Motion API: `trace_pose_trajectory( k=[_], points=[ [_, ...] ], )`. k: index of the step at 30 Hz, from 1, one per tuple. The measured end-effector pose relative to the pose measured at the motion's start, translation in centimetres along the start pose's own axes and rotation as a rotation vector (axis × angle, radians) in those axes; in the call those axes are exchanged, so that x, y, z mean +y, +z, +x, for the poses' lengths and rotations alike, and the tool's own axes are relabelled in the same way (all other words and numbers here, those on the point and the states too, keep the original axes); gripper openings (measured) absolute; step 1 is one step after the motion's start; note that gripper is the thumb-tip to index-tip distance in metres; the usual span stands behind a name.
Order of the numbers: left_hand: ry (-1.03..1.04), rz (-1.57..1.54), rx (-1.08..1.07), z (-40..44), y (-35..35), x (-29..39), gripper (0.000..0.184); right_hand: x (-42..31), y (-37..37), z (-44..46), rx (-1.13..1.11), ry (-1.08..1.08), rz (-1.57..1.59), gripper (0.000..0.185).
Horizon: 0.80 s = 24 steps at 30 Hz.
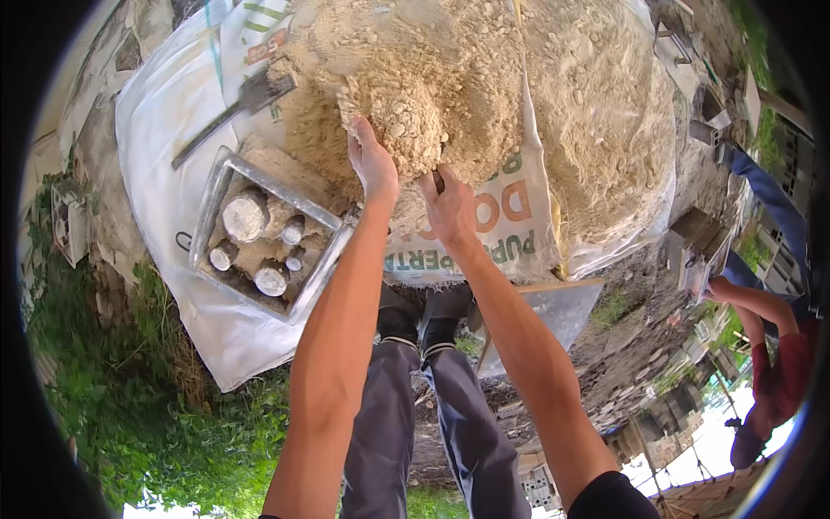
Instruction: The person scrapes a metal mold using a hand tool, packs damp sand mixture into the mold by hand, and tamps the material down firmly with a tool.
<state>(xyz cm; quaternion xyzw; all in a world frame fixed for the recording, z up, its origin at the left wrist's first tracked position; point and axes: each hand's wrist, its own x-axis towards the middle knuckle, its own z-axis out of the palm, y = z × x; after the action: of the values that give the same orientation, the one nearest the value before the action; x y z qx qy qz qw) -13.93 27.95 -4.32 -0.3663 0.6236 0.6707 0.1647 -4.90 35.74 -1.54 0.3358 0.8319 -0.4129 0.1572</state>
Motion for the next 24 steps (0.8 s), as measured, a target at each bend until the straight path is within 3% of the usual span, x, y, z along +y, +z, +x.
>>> trace_pose_trajectory(
  k=[3, 8, 11, 13, 15, 17, 20, 21, 23, 24],
  points=[
    [0.048, -0.265, 0.116, -2.6, -0.2, 1.4, 0.077, -2.0, -1.8, -1.6, -0.058, 0.055, 0.050, 0.031],
    [0.122, -0.514, 0.082, -6.9, -3.3, 4.2, 0.072, -5.4, -4.0, -6.0, -0.068, -0.089, 0.020, 0.027],
    [0.067, -0.501, 0.329, -8.9, -6.8, 6.1, 0.075, -7.5, -3.3, -8.8, -0.121, -0.199, 0.005, 0.026],
    [0.095, -0.408, 0.389, -9.1, -10.6, 6.6, 0.077, -9.2, -1.6, -10.6, -0.210, -0.146, -0.097, 0.025],
    [0.216, -0.495, 0.463, -7.5, -14.9, 4.6, 0.073, -11.0, 0.4, -12.1, -0.311, -0.155, -0.167, 0.025],
    [0.298, -0.520, 0.555, -6.1, -18.9, 3.6, 0.068, -11.2, 3.3, -13.5, -0.251, -0.358, -0.144, 0.027],
    [0.318, -0.617, 0.583, -6.9, -21.1, 4.9, 0.051, -11.2, 5.6, -14.1, -0.199, -0.431, -0.219, 0.027],
    [0.317, -0.610, 0.582, -7.2, -21.6, 5.1, 0.051, -11.1, 6.0, -14.2, -0.117, -0.498, -0.238, 0.027],
    [0.533, -0.072, 0.603, -7.6, -21.6, 5.1, 0.047, -10.1, 5.4, -13.9, -0.059, -0.524, -0.237, 0.025],
    [0.605, -0.080, 0.554, -7.7, -21.2, 5.1, 0.042, -9.5, 4.7, -13.5, -0.050, -0.474, -0.213, 0.025]
  ],
)
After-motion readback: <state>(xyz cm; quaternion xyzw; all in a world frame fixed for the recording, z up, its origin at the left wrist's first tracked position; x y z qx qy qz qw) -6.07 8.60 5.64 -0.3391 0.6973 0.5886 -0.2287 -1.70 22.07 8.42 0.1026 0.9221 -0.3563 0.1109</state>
